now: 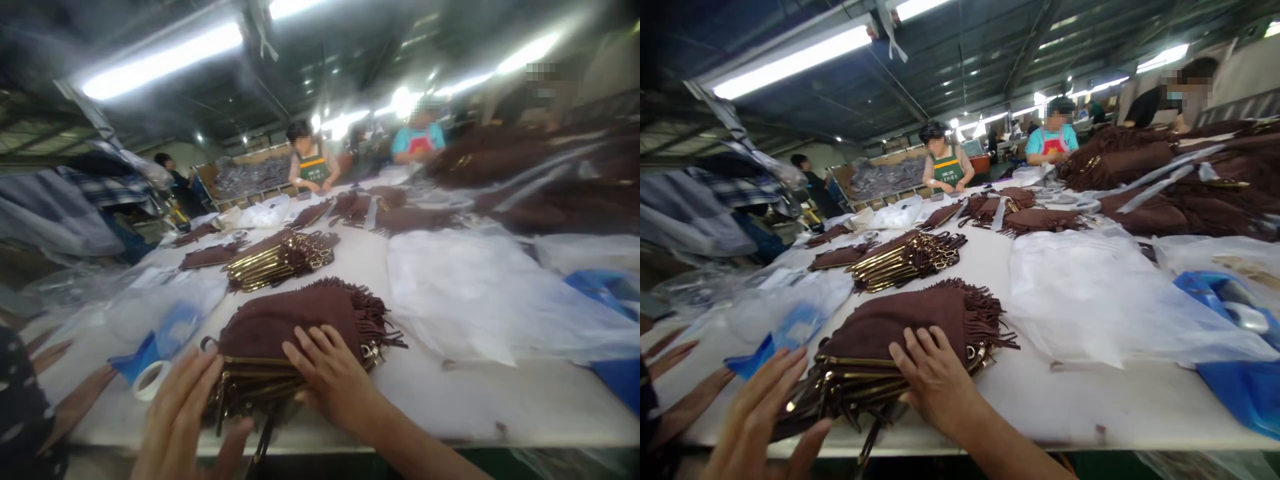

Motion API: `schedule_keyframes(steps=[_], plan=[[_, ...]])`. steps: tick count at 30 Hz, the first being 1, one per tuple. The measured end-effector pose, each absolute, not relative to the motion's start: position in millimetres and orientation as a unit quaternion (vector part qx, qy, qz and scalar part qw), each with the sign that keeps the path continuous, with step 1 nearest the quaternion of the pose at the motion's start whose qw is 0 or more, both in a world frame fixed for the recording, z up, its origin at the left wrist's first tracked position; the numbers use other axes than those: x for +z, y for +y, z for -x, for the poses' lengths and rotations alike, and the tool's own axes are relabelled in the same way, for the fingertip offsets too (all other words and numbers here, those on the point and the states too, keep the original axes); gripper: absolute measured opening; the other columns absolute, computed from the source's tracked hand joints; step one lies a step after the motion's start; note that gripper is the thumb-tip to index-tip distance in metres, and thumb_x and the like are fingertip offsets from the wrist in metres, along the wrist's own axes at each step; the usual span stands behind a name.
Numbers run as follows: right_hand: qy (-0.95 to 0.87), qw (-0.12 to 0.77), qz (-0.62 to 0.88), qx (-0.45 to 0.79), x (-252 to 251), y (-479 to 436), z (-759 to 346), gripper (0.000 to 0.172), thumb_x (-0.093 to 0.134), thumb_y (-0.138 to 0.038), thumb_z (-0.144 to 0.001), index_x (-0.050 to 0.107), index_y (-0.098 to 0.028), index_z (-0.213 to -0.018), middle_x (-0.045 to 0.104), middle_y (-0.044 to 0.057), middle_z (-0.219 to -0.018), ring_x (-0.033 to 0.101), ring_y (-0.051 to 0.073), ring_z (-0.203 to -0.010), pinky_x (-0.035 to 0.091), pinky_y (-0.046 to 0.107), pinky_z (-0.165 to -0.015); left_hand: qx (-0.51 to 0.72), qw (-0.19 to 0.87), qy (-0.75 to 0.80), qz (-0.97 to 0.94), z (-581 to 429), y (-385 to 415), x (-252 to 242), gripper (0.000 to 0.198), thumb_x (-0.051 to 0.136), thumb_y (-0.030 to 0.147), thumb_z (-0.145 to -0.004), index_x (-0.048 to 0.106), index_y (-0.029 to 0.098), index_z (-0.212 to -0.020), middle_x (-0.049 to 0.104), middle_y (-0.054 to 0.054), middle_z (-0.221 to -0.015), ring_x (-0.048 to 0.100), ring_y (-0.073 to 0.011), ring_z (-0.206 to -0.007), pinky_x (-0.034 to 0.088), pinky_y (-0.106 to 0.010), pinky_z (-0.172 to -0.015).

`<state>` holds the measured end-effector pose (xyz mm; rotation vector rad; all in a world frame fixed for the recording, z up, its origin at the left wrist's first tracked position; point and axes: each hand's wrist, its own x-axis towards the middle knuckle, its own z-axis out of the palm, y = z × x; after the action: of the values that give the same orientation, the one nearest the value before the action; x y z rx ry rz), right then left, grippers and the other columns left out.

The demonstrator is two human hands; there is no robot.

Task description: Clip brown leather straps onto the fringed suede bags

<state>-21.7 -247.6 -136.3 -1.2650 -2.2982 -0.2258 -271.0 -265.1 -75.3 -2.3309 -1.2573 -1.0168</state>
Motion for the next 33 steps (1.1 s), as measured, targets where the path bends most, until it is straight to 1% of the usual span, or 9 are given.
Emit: schedule_keyframes(steps=[3,7,11,13,17,21,26,29,33], plan=[[-0.846,0.242,0.456,-0.135,-146,-248,17,0.064,0.057,-0.036,-0.094,0.031,-0.021,-0.151,0.034,0.013,-0.155,0.028,0.038,-0.141,0.020,0.057,-0.114,-0.314,0.101,-0.499,0.802,281,-233,-109,0.080,0.061,0.052,-0.086,0.024,0.027,-0.152,0.033,-0.013,-0.154,0.031,-0.0389,-0.141,0.032,-0.064,-0.111],[-0.851,0.216,0.448,-0.170,-156,-234,12,0.057,0.047,-0.029,-0.099,0.029,-0.025,-0.152,0.036,0.012,-0.155,0.035,0.036,-0.138,0.025,0.056,-0.113,-0.334,0.007,-0.532,0.778,288,-213,-151,0.091,0.068,0.048,-0.082,0.016,0.025,-0.153,0.028,-0.015,-0.154,0.032,-0.0374,-0.140,0.037,-0.062,-0.109],[-0.858,0.191,0.448,-0.162,-162,-213,2,0.062,0.051,-0.025,-0.096,0.027,-0.028,-0.153,0.035,0.010,-0.156,0.035,0.035,-0.140,0.027,0.056,-0.113,-0.325,-0.042,-0.535,0.778,277,-210,-154,0.111,0.081,0.039,-0.070,0.008,0.023,-0.153,0.016,-0.017,-0.157,0.024,-0.0374,-0.144,0.035,-0.059,-0.111],[-0.860,0.178,0.450,-0.159,-165,-203,-2,0.065,0.055,-0.024,-0.094,0.027,-0.028,-0.153,0.034,0.010,-0.157,0.033,0.035,-0.141,0.027,0.057,-0.114,-0.324,-0.055,-0.531,0.781,272,-204,-150,0.111,0.081,0.032,-0.071,0.006,0.024,-0.153,0.013,-0.017,-0.157,0.022,-0.0354,-0.145,0.033,-0.057,-0.113],[-0.857,0.169,0.462,-0.153,-166,-191,-5,0.072,0.063,-0.024,-0.088,0.029,-0.028,-0.152,0.034,0.010,-0.157,0.032,0.035,-0.141,0.026,0.056,-0.114,-0.317,-0.070,-0.511,0.796,271,-183,-143,0.114,0.081,0.024,-0.071,0.002,0.026,-0.153,0.013,-0.016,-0.158,0.019,-0.0339,-0.146,0.030,-0.054,-0.116],[-0.856,0.164,0.471,-0.138,-155,-190,-6,0.082,0.071,-0.023,-0.081,0.030,-0.028,-0.152,0.033,0.007,-0.157,0.032,0.033,-0.142,0.028,0.053,-0.114,-0.298,-0.056,-0.492,0.816,280,-173,-137,0.122,0.086,0.024,-0.065,0.002,0.028,-0.154,0.018,-0.016,-0.157,0.023,-0.0350,-0.145,0.033,-0.053,-0.115],[-0.872,0.175,0.443,-0.116,-138,-198,-16,0.081,0.068,-0.045,-0.083,0.031,-0.025,-0.152,0.036,0.007,-0.156,0.036,0.030,-0.140,0.034,0.049,-0.113,-0.319,0.025,-0.517,0.794,283,-191,-153,0.120,0.083,0.028,-0.071,-0.004,0.028,-0.154,0.030,-0.017,-0.154,0.031,-0.0356,-0.142,0.038,-0.053,-0.111],[-0.873,0.167,0.434,-0.147,-139,-199,-24,0.074,0.065,-0.040,-0.088,0.031,-0.024,-0.151,0.039,0.007,-0.154,0.039,0.026,-0.139,0.035,0.045,-0.112,-0.358,0.081,-0.554,0.747,279,-205,-169,0.107,0.076,0.033,-0.080,0.000,0.025,-0.154,0.036,-0.020,-0.150,0.039,-0.0370,-0.137,0.042,-0.054,-0.106],[-0.878,0.147,0.414,-0.188,-144,-190,-32,0.063,0.061,-0.034,-0.092,0.035,-0.025,-0.149,0.042,0.005,-0.153,0.041,0.025,-0.137,0.037,0.043,-0.111,-0.383,0.120,-0.574,0.713,273,-223,-169,0.089,0.066,0.032,-0.088,0.007,0.020,-0.154,0.035,-0.021,-0.150,0.038,-0.0379,-0.136,0.041,-0.057,-0.106]])
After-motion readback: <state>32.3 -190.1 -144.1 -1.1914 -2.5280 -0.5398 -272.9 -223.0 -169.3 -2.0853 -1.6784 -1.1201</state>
